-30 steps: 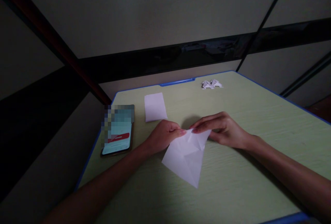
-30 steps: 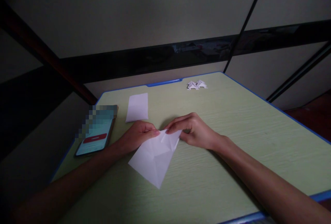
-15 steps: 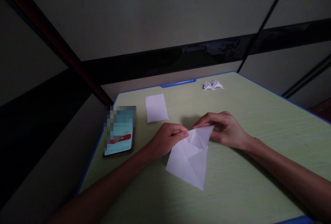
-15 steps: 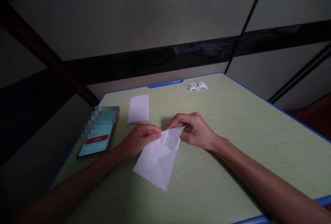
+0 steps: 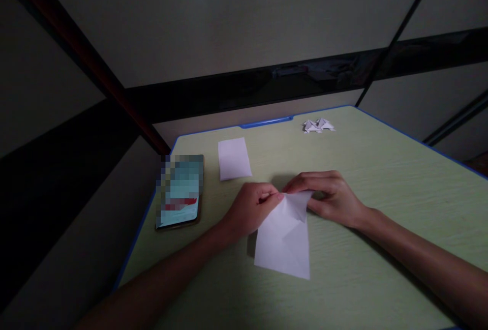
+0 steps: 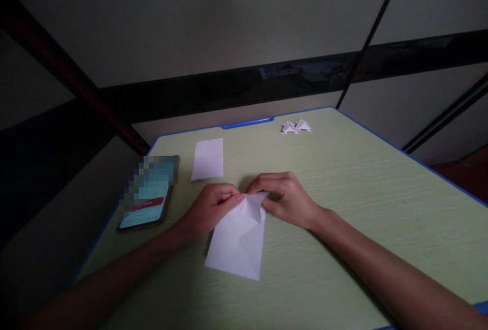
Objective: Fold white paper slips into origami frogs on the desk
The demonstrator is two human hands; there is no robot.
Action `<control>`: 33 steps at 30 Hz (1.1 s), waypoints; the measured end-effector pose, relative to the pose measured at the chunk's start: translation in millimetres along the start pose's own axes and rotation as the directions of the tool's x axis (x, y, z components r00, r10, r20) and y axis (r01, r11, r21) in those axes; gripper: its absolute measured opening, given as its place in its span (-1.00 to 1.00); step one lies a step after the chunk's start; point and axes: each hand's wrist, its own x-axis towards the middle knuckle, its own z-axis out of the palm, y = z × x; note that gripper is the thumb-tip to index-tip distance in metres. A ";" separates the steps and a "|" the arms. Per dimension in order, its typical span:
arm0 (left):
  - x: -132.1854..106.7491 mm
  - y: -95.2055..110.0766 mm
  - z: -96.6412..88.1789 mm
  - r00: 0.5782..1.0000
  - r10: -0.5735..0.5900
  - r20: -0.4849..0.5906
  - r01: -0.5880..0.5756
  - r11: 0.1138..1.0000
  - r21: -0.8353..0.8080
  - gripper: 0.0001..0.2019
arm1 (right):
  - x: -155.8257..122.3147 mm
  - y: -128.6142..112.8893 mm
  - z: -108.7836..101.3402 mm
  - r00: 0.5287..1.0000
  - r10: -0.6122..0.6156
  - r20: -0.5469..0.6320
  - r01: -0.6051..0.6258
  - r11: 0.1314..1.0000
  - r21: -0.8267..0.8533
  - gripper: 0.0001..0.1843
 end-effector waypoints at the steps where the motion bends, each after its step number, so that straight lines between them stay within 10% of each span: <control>1: -0.2 -0.2 0.6 1.000 0.008 -0.017 -0.007 1.000 0.024 -0.73 | -0.1 0.3 0.2 1.000 0.005 0.000 -0.005 1.000 -0.002 -0.81; 21: -0.7 -0.5 3.8 0.998 0.058 -0.032 -0.057 0.998 0.025 -0.77 | 1.8 1.4 1.2 1.000 -0.027 0.015 0.026 0.999 0.037 -0.81; 33: 1.4 -4.8 -1.1 0.996 -0.085 0.016 0.086 0.994 -0.069 -0.83 | 4.8 2.2 -1.4 0.962 0.265 -0.064 -0.251 0.953 0.170 -0.83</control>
